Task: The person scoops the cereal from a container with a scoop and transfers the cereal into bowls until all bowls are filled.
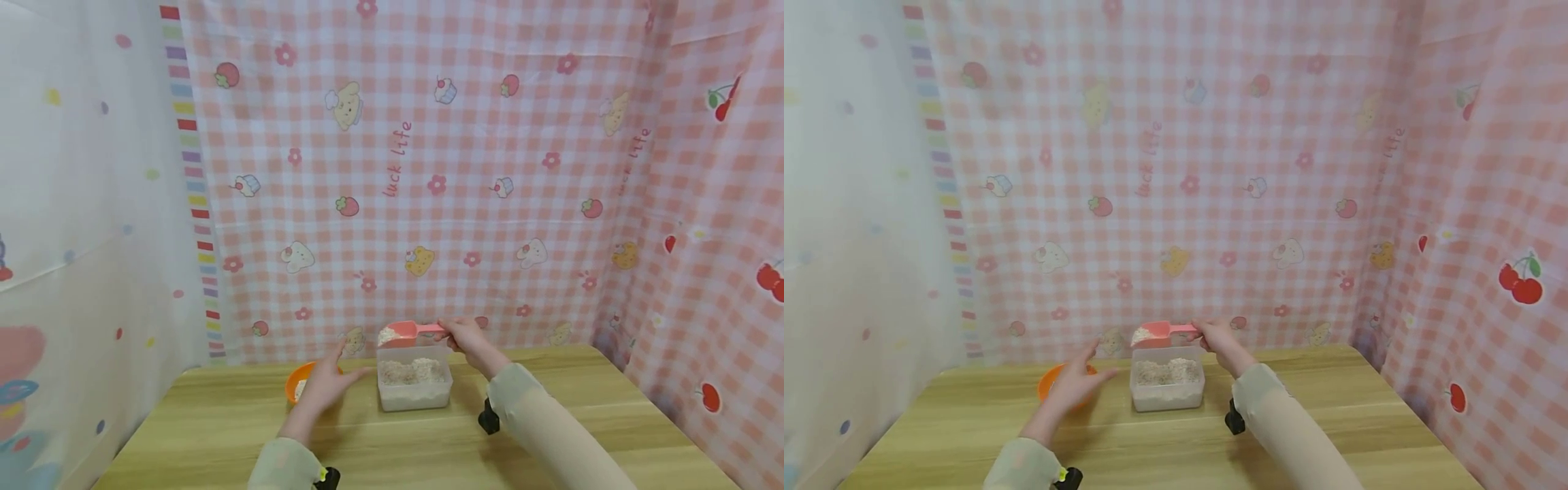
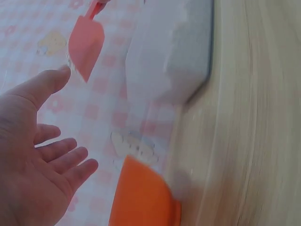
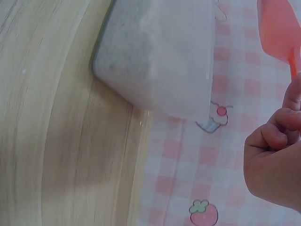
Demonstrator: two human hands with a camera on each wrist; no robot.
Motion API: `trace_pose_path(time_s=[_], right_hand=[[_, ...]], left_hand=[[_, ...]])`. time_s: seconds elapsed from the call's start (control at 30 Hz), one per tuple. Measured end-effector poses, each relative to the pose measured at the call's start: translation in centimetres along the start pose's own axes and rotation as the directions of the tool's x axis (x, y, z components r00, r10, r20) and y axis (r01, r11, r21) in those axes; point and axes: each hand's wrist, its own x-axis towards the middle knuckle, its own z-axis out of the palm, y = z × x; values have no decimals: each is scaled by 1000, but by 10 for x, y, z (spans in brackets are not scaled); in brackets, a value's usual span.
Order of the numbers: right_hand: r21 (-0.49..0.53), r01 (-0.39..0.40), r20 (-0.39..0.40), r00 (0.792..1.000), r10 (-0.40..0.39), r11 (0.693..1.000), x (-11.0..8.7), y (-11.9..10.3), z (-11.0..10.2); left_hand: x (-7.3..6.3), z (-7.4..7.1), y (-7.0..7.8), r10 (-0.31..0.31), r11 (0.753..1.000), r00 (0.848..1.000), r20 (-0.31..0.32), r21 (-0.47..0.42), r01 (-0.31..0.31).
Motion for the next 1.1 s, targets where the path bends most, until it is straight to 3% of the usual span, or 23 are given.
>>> trace_pose_path(time_s=[0.37, 0.57, 0.83, 1.1], right_hand=[[-11, -35, 10, 999, 35, 999, 6, 2, 26], [11, -9, 16, 1000, 9, 1000, 6, 5, 41], [-10, -3, 71, 997, 3, 1000, 12, 11, 66], [-25, 14, 157, 988, -10, 1000, 10, 6, 88]], left_hand=[[-8, -23, -30, 37, 998, 997, -66, 55, -34], [-15, -34, -49, 56, 993, 997, -55, 105, -50], [-26, -39, -68, -19, 989, 999, -29, 144, 23], [-31, -45, -73, -102, 984, 995, -3, 144, 101]])
